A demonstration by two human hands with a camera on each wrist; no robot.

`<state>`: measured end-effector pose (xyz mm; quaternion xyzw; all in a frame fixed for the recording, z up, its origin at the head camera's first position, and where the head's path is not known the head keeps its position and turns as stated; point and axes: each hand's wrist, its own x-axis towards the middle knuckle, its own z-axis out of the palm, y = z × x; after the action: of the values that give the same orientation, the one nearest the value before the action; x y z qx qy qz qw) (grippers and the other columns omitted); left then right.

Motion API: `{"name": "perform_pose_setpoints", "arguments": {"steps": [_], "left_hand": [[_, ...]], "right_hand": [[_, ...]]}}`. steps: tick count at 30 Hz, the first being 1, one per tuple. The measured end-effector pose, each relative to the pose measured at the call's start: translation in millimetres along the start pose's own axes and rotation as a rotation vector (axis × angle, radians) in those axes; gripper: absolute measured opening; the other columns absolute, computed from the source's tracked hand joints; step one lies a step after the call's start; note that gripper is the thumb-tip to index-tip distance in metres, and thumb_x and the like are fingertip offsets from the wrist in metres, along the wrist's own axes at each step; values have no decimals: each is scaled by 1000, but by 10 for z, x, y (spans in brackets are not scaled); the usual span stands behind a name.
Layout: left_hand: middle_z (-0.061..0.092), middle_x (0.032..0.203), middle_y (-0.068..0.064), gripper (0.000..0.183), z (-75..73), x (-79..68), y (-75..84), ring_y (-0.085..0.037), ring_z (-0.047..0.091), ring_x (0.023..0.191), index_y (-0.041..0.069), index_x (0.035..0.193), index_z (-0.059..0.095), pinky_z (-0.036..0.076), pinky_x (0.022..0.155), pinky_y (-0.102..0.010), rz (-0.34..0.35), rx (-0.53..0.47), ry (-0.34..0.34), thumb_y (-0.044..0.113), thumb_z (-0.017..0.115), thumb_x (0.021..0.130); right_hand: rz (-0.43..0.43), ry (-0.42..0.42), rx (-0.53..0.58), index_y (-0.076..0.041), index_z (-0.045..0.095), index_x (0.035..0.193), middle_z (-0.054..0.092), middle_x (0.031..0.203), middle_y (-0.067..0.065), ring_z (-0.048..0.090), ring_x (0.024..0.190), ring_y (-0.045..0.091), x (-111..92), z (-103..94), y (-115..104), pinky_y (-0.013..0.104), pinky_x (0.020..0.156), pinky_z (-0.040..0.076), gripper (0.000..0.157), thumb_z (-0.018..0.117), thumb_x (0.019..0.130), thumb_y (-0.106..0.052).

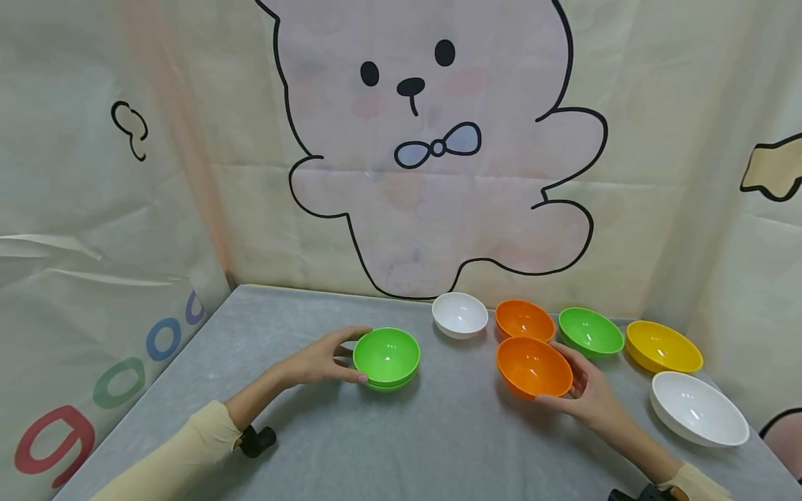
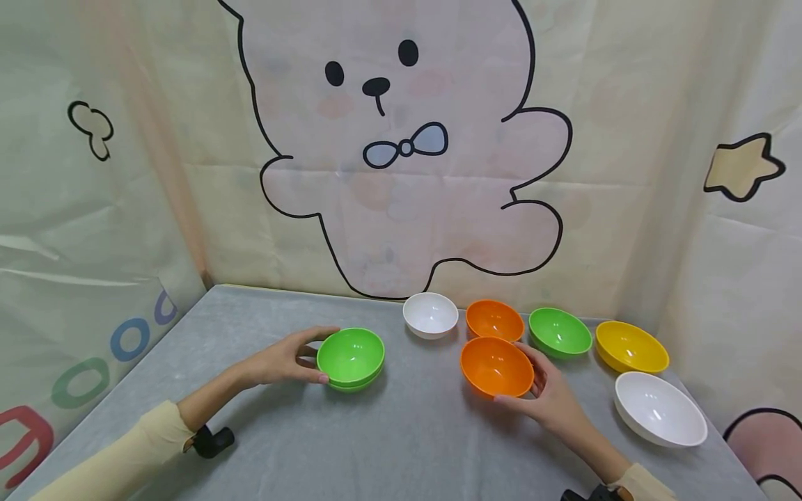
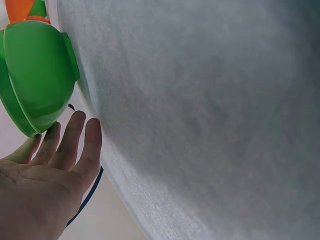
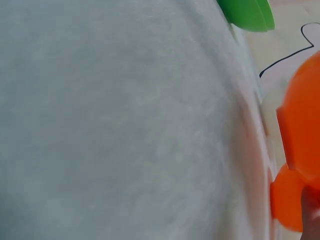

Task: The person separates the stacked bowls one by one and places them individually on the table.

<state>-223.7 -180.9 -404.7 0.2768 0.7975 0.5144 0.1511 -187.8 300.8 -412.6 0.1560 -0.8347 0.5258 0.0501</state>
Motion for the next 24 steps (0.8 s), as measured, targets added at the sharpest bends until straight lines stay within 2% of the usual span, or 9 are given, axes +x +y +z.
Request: {"name": "perform_pose_setpoints", "arguments": {"steps": [5, 11, 17, 21, 24], "left_hand": [[40, 150, -22, 87, -4, 3, -5, -38, 58, 121, 1, 157, 32, 48, 102, -48, 6, 5, -2, 18, 83, 88], [40, 150, -22, 87, -6, -1, -13, -38, 58, 121, 1, 157, 31, 48, 102, -48, 7, 2, -5, 18, 83, 88], [40, 150, -22, 87, -9, -8, -7, -37, 58, 120, 1, 157, 32, 49, 102, -47, 10, -2, -5, 18, 83, 88], [40, 151, -21, 87, -10, -9, -3, -37, 59, 120, 1, 157, 32, 49, 101, -47, 10, -3, -6, 17, 82, 88], [40, 152, -19, 86, -9, -9, -1, -38, 58, 121, 1, 157, 32, 49, 102, -47, 8, -1, -7, 17, 82, 89]], "right_hand": [[62, 45, -31, 4, 35, 152, 43, 145, 25, 47, 112, -9, -94, -82, 62, 8, 90, 42, 82, 83, 87, -10], [95, 91, -89, 6, 33, 151, 43, 143, 27, 46, 108, -11, -195, -180, 136, 5, 87, 42, 82, 82, 87, -7], [160, 90, -203, 5, 32, 152, 44, 143, 27, 46, 105, -8, -264, -326, 170, 3, 84, 41, 86, 84, 88, -19], [177, 88, -231, 6, 32, 151, 45, 142, 28, 48, 103, -5, -286, -409, 199, 4, 81, 42, 86, 83, 88, -23], [177, 97, -245, 5, 33, 151, 45, 141, 27, 47, 101, -9, -311, -454, 231, 3, 80, 42, 86, 84, 88, -24]]}}
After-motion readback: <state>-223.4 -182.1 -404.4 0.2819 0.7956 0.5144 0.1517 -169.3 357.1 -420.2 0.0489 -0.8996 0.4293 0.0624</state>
